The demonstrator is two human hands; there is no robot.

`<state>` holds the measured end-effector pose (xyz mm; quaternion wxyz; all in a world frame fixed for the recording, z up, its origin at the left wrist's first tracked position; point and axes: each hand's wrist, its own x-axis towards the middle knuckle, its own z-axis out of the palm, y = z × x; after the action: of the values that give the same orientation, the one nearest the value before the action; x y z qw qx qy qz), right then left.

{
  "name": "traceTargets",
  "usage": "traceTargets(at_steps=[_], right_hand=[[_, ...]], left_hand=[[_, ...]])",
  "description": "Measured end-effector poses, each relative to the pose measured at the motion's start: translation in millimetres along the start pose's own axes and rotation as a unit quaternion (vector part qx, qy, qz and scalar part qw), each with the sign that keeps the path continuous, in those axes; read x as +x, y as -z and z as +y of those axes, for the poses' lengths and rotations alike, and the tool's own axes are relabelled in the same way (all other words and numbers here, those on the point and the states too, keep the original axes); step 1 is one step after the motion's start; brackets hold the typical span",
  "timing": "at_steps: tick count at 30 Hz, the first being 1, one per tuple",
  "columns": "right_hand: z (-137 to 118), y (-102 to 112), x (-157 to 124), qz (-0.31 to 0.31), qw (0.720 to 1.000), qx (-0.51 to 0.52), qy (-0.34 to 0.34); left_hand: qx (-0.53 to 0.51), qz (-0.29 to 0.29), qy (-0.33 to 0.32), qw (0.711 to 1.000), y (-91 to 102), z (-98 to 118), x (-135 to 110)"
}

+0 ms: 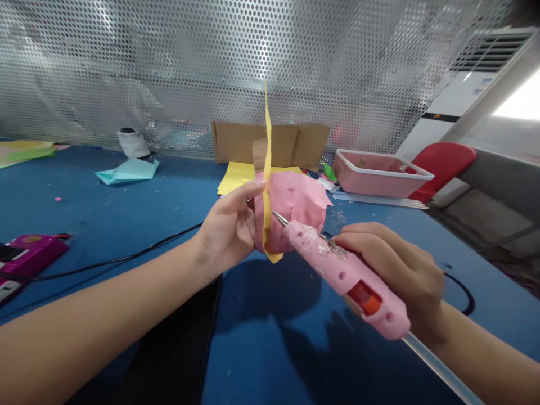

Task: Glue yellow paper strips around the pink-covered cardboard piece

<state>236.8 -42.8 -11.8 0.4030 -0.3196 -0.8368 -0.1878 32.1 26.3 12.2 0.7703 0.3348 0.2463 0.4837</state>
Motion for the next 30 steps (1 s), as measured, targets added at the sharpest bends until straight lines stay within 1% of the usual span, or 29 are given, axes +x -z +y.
traceTargets(at_steps=[3,6,9,14,19,22,27,30], right_hand=[[-0.4,-1.3,-1.0,-0.004,1.0,-0.006,-0.002],[-0.9,-3.4,-1.7,-0.002,1.0,-0.011,0.004],[-2.6,-5.0,-1.5,-0.014,1.0,-0.014,0.011],[-4.7,-6.0,-1.4,-0.026,0.999,-0.008,0.026],[-4.1,-6.0,-2.2,-0.03,0.999,0.001,0.019],[-4.3,-6.2,-2.8,-0.035,0.999,0.016,0.011],[-4.2,-7.6,-4.8,-0.038,0.999,0.023,0.007],[-3.9,-9.3,-5.8,-0.046,0.998,0.032,0.003]], left_hand=[[-0.021,0.01,0.022,0.999,-1.1,2.2,0.8],[-0.039,0.022,0.013,0.999,-3.0,3.9,1.8],[-0.041,0.033,0.009,0.999,-5.2,5.4,2.1],[-0.077,0.038,0.008,0.996,-7.8,8.4,1.3],[-0.11,0.051,0.014,0.993,-7.4,9.9,2.3],[-0.11,0.068,0.014,0.992,-5.4,9.3,3.4],[-0.148,0.051,0.018,0.988,-3.4,7.9,3.5],[-0.129,0.056,0.022,0.99,-3.7,7.9,3.1]])
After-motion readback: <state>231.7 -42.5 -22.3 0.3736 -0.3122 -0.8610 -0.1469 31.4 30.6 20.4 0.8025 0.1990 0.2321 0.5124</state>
